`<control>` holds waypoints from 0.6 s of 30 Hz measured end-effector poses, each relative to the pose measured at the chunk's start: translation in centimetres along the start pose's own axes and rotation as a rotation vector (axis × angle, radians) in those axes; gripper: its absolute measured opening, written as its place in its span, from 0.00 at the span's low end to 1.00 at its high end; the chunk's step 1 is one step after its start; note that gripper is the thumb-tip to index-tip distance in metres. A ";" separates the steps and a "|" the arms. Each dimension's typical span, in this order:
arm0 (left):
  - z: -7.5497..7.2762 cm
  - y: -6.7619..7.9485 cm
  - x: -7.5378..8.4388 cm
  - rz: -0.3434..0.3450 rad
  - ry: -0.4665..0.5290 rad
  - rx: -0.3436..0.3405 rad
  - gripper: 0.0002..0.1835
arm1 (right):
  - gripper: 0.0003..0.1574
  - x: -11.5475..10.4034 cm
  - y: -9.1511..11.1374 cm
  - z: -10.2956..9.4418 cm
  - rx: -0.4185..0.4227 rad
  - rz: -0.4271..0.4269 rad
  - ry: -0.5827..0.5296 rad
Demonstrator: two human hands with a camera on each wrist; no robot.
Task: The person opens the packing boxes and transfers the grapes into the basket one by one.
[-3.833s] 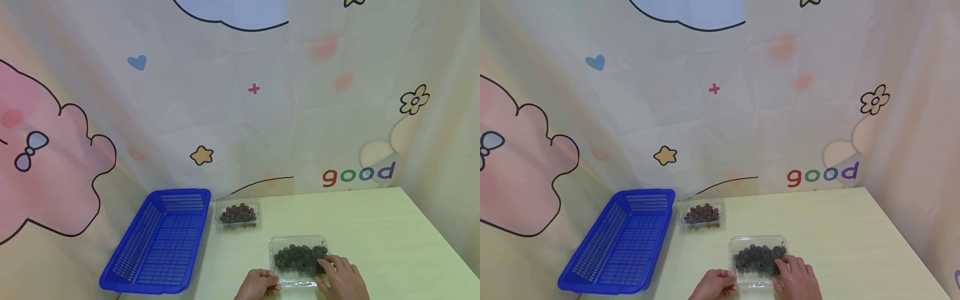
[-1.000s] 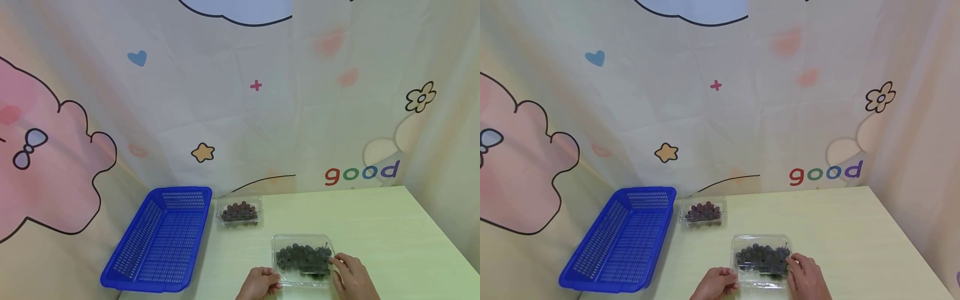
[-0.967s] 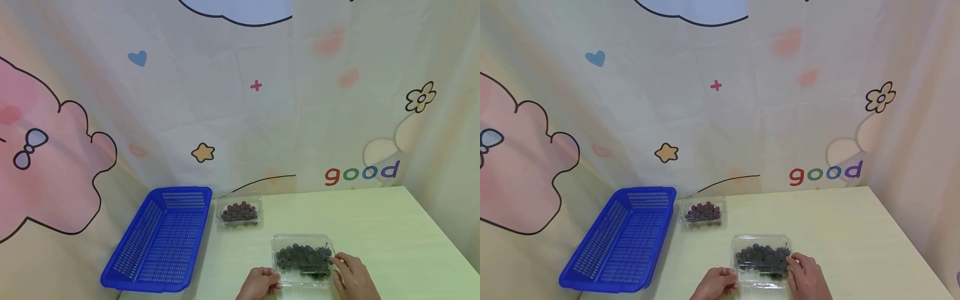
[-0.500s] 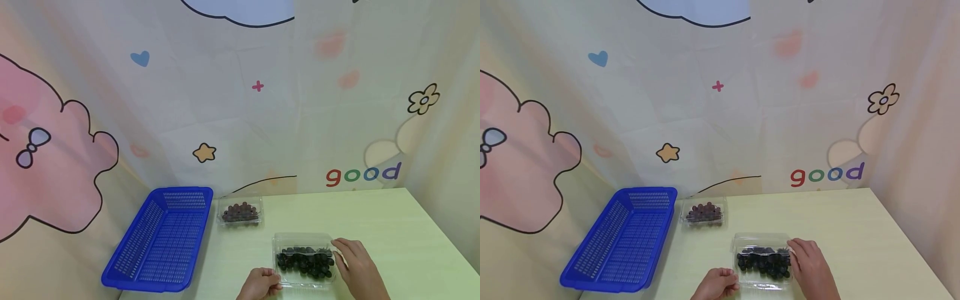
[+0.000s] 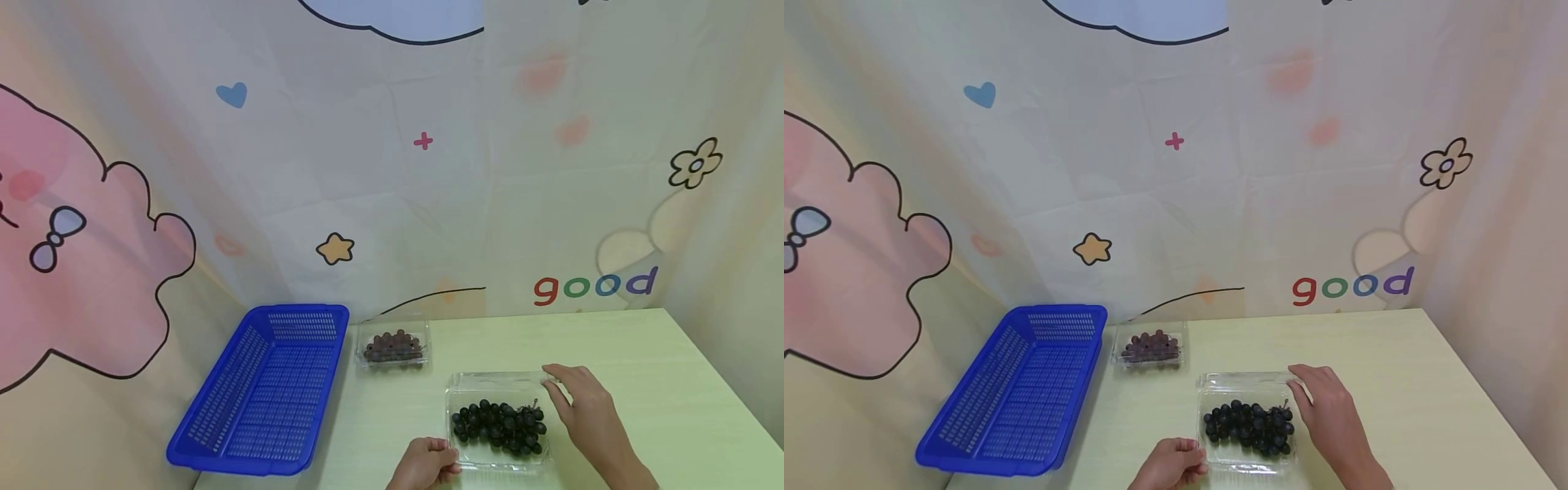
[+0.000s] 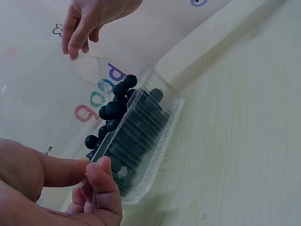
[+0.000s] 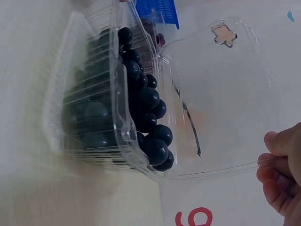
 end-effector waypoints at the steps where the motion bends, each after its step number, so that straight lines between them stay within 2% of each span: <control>1: 0.0 0.0 0.0 -0.001 0.002 -0.001 0.03 | 0.26 0.1 -0.2 0.1 0.001 0.005 -0.001; 10: 0.1 0.1 0.2 0.007 0.004 0.010 0.03 | 0.21 1.0 -1.7 1.4 -0.005 0.025 -0.011; 18: 0.3 0.3 0.1 0.047 0.014 0.017 0.03 | 0.19 1.6 -2.9 2.3 -0.028 0.040 -0.010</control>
Point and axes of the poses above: each hand's wrist, its own y-axis away from the middle knuckle, its own z-axis out of the palm, x = y × z, the point moved 1 cm from there along -y, towards the middle knuckle, and after that the axes turned 11 degrees about y, right-handed, at the moved point
